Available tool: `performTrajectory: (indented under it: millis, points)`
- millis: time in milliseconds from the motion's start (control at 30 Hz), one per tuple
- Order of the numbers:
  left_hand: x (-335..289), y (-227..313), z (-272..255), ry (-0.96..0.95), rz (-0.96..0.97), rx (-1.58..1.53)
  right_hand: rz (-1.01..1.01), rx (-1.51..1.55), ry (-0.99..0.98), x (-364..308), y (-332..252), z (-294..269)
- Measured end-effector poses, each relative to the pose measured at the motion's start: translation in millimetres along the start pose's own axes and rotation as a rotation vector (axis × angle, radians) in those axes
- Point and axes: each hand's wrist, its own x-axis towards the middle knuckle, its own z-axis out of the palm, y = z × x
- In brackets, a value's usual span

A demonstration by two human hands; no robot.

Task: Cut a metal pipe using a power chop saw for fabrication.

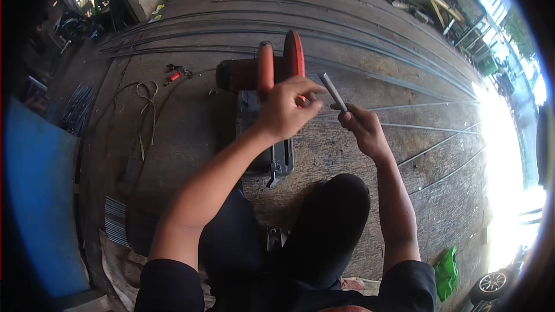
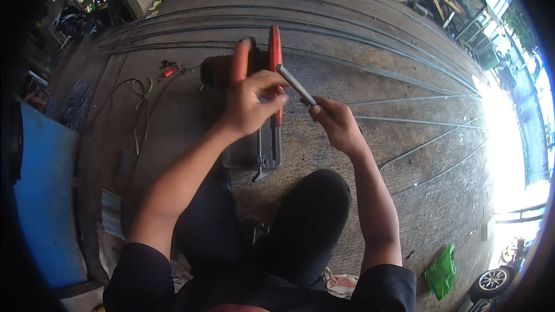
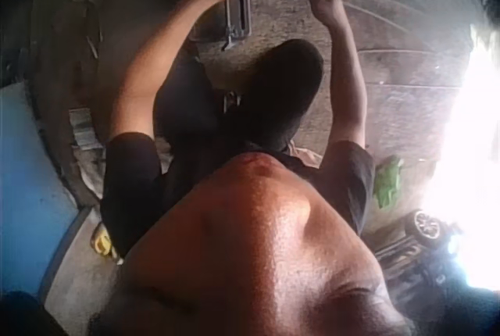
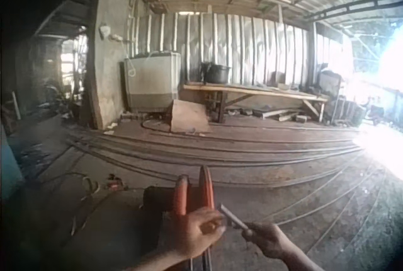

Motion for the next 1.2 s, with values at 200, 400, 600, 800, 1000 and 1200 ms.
performTrajectory:
  millis: [200,400,600,800,1000,1200]
  points:
    - [-14.5,5.7,-11.6,-0.02,0.135,-0.2,-0.085,0.198,-0.12,9.9,-33.1,26.9]
    - [-20.3,10.1,-28.0,0.007,0.141,-0.266,-0.1,0.303,-0.184,15.3,-42.5,44.9]
    - [-23.0,10.3,-37.7,-0.019,0.04,-0.299,0.011,0.463,-0.181,12.7,-47.5,60.4]
    - [-12.9,-4.5,-36.6,0.163,0.049,-0.054,0.005,0.306,0.027,27.0,-38.3,36.5]
    - [15.5,-76.3,-65.5,0.501,-0.396,0.009,0.167,-0.129,0.169,45.6,75.5,-25.6]
    - [53.9,-82.0,-83.1,0.065,-0.825,-0.072,0.317,-0.391,-0.024,34.2,199.1,-5.6]
